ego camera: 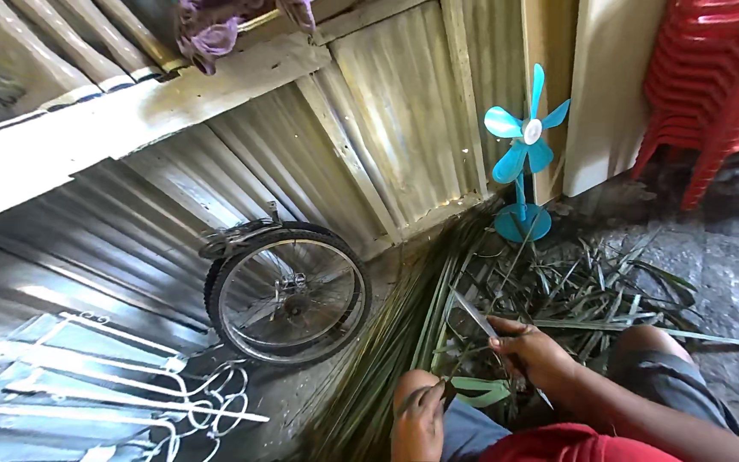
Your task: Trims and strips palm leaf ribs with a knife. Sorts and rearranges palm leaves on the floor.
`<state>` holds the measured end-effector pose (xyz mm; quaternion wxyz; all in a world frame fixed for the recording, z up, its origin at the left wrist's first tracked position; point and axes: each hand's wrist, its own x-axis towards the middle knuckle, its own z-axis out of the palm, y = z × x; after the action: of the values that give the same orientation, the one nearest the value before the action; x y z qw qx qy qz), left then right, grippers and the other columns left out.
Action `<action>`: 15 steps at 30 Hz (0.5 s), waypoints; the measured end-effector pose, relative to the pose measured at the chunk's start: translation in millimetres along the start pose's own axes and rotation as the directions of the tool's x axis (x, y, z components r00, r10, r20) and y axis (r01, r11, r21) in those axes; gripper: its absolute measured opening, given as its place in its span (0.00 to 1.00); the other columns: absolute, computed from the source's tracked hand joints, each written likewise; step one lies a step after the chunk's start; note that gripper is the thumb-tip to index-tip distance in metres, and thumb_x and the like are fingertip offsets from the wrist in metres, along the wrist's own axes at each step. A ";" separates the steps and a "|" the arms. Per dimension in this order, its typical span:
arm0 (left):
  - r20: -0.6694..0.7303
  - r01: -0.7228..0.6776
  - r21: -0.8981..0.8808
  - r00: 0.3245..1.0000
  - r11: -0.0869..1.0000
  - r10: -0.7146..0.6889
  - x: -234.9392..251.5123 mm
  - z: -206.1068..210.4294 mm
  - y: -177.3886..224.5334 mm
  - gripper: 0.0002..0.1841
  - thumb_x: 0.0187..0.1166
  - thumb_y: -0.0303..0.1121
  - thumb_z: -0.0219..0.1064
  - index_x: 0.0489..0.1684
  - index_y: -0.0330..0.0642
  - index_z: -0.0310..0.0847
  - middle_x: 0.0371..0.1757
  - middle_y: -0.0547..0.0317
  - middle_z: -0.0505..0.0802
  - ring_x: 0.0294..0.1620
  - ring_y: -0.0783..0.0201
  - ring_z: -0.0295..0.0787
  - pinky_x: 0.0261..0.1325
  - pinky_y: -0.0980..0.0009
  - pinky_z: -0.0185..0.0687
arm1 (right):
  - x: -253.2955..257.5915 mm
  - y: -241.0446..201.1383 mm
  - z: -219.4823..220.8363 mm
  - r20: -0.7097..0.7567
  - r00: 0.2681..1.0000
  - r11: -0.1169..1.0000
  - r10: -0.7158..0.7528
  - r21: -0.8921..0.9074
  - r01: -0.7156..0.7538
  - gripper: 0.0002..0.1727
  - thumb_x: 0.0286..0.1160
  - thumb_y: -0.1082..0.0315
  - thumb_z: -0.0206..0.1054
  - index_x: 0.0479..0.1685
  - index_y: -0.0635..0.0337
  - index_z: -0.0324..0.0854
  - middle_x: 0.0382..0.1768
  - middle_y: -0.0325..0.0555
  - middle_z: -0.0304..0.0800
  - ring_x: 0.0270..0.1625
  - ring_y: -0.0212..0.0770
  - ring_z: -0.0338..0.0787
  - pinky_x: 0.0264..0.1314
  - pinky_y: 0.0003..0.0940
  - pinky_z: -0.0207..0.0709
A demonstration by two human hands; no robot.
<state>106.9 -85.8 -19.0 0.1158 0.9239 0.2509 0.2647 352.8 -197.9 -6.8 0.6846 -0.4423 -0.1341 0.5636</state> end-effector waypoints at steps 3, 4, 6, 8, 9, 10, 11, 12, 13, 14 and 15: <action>0.006 -0.030 0.019 1.000 0.999 0.030 -3.4 -9.0 0.7 0.13 0.74 0.25 0.69 0.53 0.41 0.95 0.48 0.51 0.98 0.50 0.54 0.98 0.57 0.54 0.93 | -0.8 -6.1 -4.5 -0.016 0.999 0.999 -0.045 -0.010 0.045 0.31 0.72 0.76 0.71 0.80 0.55 0.75 0.44 0.46 0.89 0.18 0.30 0.74 0.17 0.25 0.69; 0.008 -0.037 0.038 0.999 0.999 0.037 -4.9 -12.3 1.2 0.14 0.74 0.25 0.69 0.53 0.41 0.95 0.48 0.50 0.98 0.51 0.53 0.98 0.57 0.53 0.93 | -0.8 -7.6 -4.6 -0.031 0.998 0.998 -0.056 -0.010 0.055 0.31 0.73 0.76 0.71 0.79 0.55 0.76 0.44 0.46 0.89 0.18 0.30 0.74 0.17 0.25 0.69; 0.015 -0.026 0.087 1.000 0.996 0.024 -11.1 -19.9 0.5 0.14 0.73 0.24 0.69 0.53 0.40 0.95 0.49 0.49 0.98 0.50 0.51 0.98 0.55 0.51 0.93 | -1.1 -16.0 -6.7 -0.093 0.992 0.996 -0.089 -0.011 0.088 0.30 0.76 0.75 0.69 0.80 0.54 0.74 0.45 0.46 0.88 0.19 0.30 0.73 0.18 0.26 0.69; 0.042 0.011 0.111 0.999 0.994 -0.016 -20.7 -31.2 -2.2 0.13 0.73 0.24 0.70 0.53 0.38 0.95 0.49 0.46 0.98 0.50 0.47 0.98 0.55 0.49 0.92 | -1.1 -31.5 -14.0 -0.177 0.975 0.991 -0.133 0.003 0.135 0.29 0.77 0.74 0.68 0.80 0.54 0.75 0.42 0.45 0.87 0.19 0.30 0.73 0.19 0.27 0.69; 0.061 0.021 0.116 0.998 0.993 -0.029 -25.1 -37.1 -3.8 0.13 0.73 0.23 0.69 0.53 0.36 0.94 0.48 0.44 0.98 0.51 0.45 0.97 0.56 0.47 0.92 | -0.6 -39.1 -18.6 -0.200 0.969 0.988 -0.147 0.015 0.153 0.29 0.77 0.74 0.68 0.80 0.53 0.75 0.42 0.45 0.88 0.19 0.30 0.73 0.18 0.26 0.68; 0.081 0.024 0.130 0.996 0.991 -0.034 -29.7 -41.3 -6.2 0.14 0.74 0.23 0.69 0.54 0.36 0.94 0.49 0.43 0.97 0.51 0.44 0.97 0.57 0.46 0.91 | 0.1 -44.2 -23.6 -0.206 0.966 0.985 -0.159 0.025 0.168 0.29 0.78 0.74 0.68 0.80 0.53 0.75 0.43 0.45 0.88 0.19 0.30 0.73 0.18 0.26 0.68; 0.096 0.023 0.145 0.995 0.989 -0.038 -35.0 -44.3 -8.8 0.14 0.75 0.23 0.68 0.55 0.35 0.93 0.50 0.42 0.97 0.52 0.43 0.97 0.58 0.46 0.90 | 0.6 -46.2 -28.0 -0.210 0.962 0.982 -0.172 0.038 0.184 0.28 0.78 0.75 0.67 0.80 0.53 0.75 0.44 0.45 0.88 0.19 0.30 0.73 0.17 0.25 0.68; 0.094 0.019 0.162 0.995 0.987 -0.035 -39.7 -45.8 -11.8 0.14 0.75 0.24 0.67 0.56 0.35 0.93 0.50 0.41 0.97 0.52 0.43 0.97 0.58 0.46 0.90 | 1.4 -47.2 -31.7 -0.214 0.960 0.979 -0.181 0.055 0.197 0.29 0.78 0.74 0.67 0.81 0.52 0.74 0.43 0.45 0.87 0.19 0.30 0.73 0.17 0.25 0.67; 0.080 0.011 0.180 0.996 0.984 -0.026 -42.8 -46.6 -15.2 0.14 0.75 0.24 0.67 0.55 0.35 0.93 0.50 0.42 0.97 0.52 0.44 0.97 0.57 0.48 0.91 | 2.2 -48.7 -34.2 -0.219 0.957 0.976 -0.190 0.064 0.209 0.28 0.79 0.74 0.67 0.81 0.52 0.74 0.43 0.45 0.87 0.19 0.30 0.73 0.17 0.25 0.67; 0.065 0.006 0.190 0.998 0.982 -0.019 -44.0 -47.4 -17.8 0.14 0.75 0.24 0.67 0.55 0.35 0.93 0.49 0.42 0.97 0.51 0.45 0.97 0.57 0.49 0.91 | 2.7 -50.9 -35.6 -0.215 0.956 0.974 -0.199 0.062 0.217 0.28 0.80 0.74 0.67 0.80 0.52 0.75 0.41 0.45 0.86 0.19 0.30 0.72 0.17 0.25 0.67; 0.055 0.003 0.194 0.998 0.981 -0.014 -43.6 -48.6 -18.7 0.14 0.75 0.24 0.67 0.55 0.35 0.93 0.49 0.42 0.97 0.51 0.45 0.97 0.57 0.49 0.91 | 2.5 -52.4 -36.0 -0.199 0.959 0.976 -0.201 0.046 0.214 0.28 0.79 0.74 0.67 0.80 0.53 0.74 0.41 0.45 0.86 0.19 0.30 0.72 0.17 0.25 0.68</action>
<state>40.8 -88.9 -3.7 0.0335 0.9368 0.2758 0.2126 412.4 -210.7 11.4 0.7642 -0.4553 -0.0939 0.4471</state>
